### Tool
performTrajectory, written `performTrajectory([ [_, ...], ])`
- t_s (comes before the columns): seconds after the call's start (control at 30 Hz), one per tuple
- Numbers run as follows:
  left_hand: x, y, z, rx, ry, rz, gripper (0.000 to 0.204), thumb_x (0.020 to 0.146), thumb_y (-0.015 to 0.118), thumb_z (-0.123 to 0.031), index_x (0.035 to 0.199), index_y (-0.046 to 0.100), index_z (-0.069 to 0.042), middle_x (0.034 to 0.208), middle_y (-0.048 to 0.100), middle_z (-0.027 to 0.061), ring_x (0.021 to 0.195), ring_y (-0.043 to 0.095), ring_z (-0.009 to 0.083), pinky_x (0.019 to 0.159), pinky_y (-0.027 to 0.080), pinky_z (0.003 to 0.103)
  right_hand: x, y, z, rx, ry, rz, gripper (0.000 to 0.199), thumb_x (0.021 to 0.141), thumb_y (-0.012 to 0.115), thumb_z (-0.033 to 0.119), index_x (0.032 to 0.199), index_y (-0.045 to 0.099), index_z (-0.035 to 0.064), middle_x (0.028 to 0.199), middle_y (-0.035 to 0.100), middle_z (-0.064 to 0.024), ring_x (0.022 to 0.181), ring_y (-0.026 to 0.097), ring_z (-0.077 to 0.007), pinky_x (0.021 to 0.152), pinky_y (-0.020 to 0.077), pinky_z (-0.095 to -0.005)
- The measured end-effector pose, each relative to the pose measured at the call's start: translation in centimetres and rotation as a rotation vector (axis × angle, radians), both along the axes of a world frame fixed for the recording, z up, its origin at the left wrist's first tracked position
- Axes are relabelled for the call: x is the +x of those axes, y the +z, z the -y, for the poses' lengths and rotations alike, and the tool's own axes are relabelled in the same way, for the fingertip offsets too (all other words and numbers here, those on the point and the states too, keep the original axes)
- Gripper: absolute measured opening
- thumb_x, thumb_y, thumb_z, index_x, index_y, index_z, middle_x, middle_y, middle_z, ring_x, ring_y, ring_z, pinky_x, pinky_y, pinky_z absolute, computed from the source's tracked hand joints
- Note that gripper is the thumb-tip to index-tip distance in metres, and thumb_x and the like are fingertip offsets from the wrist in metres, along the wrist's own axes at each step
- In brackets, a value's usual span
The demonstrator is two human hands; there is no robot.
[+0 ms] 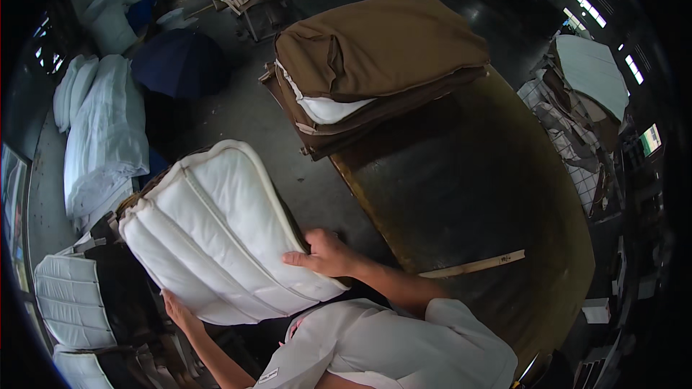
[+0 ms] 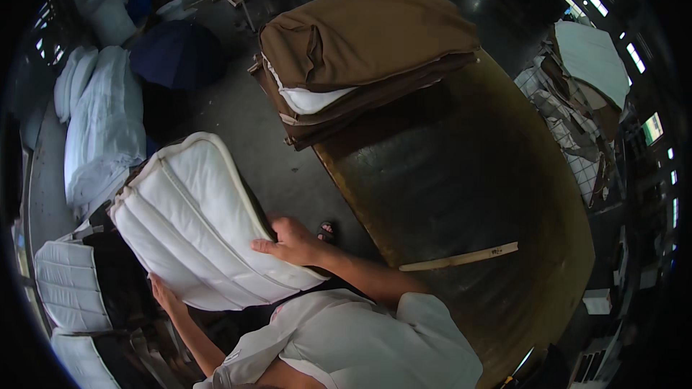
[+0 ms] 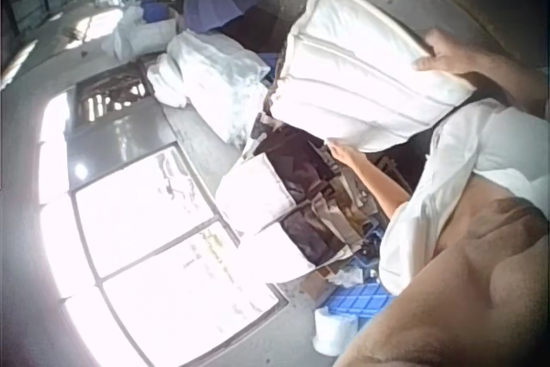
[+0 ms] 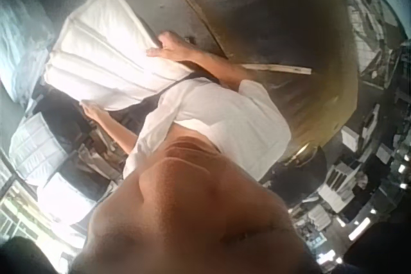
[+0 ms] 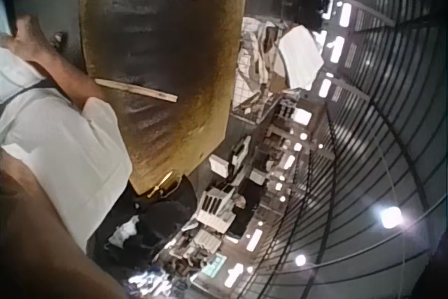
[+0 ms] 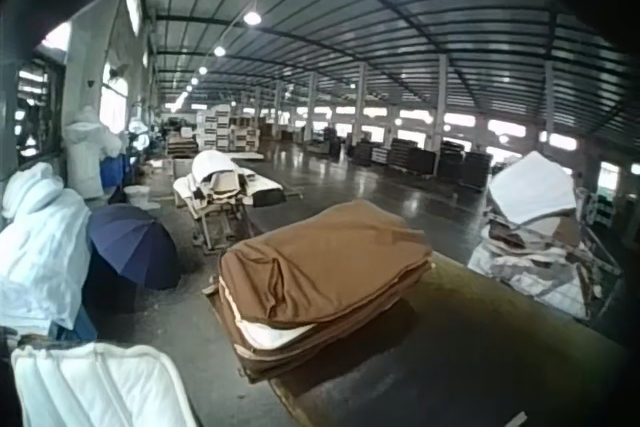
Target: The person stuffs cotton filling into the channels of a cushion cover using a wooden stick, adjusts the filling with a metal rod, sprays adhesive into the openings using a spray gun, presses the seams closed by hand, and places the finished cushion onto a stack.
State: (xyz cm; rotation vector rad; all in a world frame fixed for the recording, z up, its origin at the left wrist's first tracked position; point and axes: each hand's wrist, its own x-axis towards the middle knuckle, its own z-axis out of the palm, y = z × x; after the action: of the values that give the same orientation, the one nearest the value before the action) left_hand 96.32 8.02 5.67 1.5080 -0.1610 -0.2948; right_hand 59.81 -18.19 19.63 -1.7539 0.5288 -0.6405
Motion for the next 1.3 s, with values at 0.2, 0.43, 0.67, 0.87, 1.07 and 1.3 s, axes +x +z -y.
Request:
performTrajectory([
  [0.2,7.2,5.5,7.9,0.007,0.063,0.229,0.05,0.106,0.056,-0.044,0.126,0.064,0.002,0.113,0.068,0.006,0.102,0.059,0.0155,0.096,0.047,0.032,5.7,2.6,11.1,-0.073,0.171,0.104,0.05,0.093,0.075,0.036,0.124,0.062,-0.0019,0.116,0.068,-0.0197,0.104,0.066,-0.0279,0.092,0.0511,-0.0384],
  [0.43,14.8,16.7,23.0,0.065,0.088,0.479,0.055,0.107,0.052,-0.047,0.125,0.066,0.004,0.109,0.07,0.0078,0.096,0.06,0.0162,0.088,0.049,0.031,7.8,7.5,22.1,-0.008,0.289,-0.071,0.064,0.086,0.08,0.05,0.114,0.067,-0.0057,0.099,0.073,-0.0183,0.094,0.067,-0.023,0.087,0.0536,-0.0355],
  [0.67,19.2,20.1,43.3,0.083,-0.198,0.642,0.046,0.107,0.054,-0.039,0.111,0.07,0.004,0.09,0.069,0.0047,0.082,0.056,0.0116,0.077,0.047,0.027,6.9,5.5,27.0,0.03,-0.083,-0.001,0.067,0.091,0.074,0.055,0.068,0.061,-0.0068,0.057,0.054,-0.0058,0.055,0.051,-0.0163,0.051,0.0446,-0.0369],
  [0.87,19.8,28.2,65.0,0.074,-0.333,1.121,0.043,0.106,0.056,-0.034,0.102,0.07,0.006,0.071,0.06,0.0071,0.068,0.047,0.0121,0.063,0.042,0.031,7.8,6.6,28.4,0.377,-0.117,0.216,0.056,0.091,0.077,0.042,0.116,0.064,-0.007,0.096,0.07,-0.0109,0.084,0.068,-0.0163,0.069,0.0573,-0.0292],
  [1.07,2.5,43.6,84.3,-0.38,-0.762,1.294,0.033,0.102,0.064,-0.029,0.107,0.073,0.002,0.073,0.06,0.0007,0.07,0.048,0.0056,0.064,0.043,0.026,12.5,2.4,27.1,0.189,-0.505,0.266,0.036,0.1,0.069,0.027,0.124,0.063,0.001,0.102,0.07,-0.0072,0.092,0.066,-0.0155,0.078,0.057,-0.031],
  [1.3,-25.1,43.0,85.8,-1.145,-1.092,1.726,0.041,0.095,0.07,-0.028,0.134,0.065,-0.013,0.14,0.061,0.0144,0.127,0.057,0.0354,0.101,0.049,0.043,18.7,3.0,30.4,-0.03,-0.424,0.099,0.049,0.104,0.059,0.032,0.142,0.053,0.0023,0.125,0.067,-0.0134,0.104,0.068,-0.022,0.089,0.0556,-0.0366],
])
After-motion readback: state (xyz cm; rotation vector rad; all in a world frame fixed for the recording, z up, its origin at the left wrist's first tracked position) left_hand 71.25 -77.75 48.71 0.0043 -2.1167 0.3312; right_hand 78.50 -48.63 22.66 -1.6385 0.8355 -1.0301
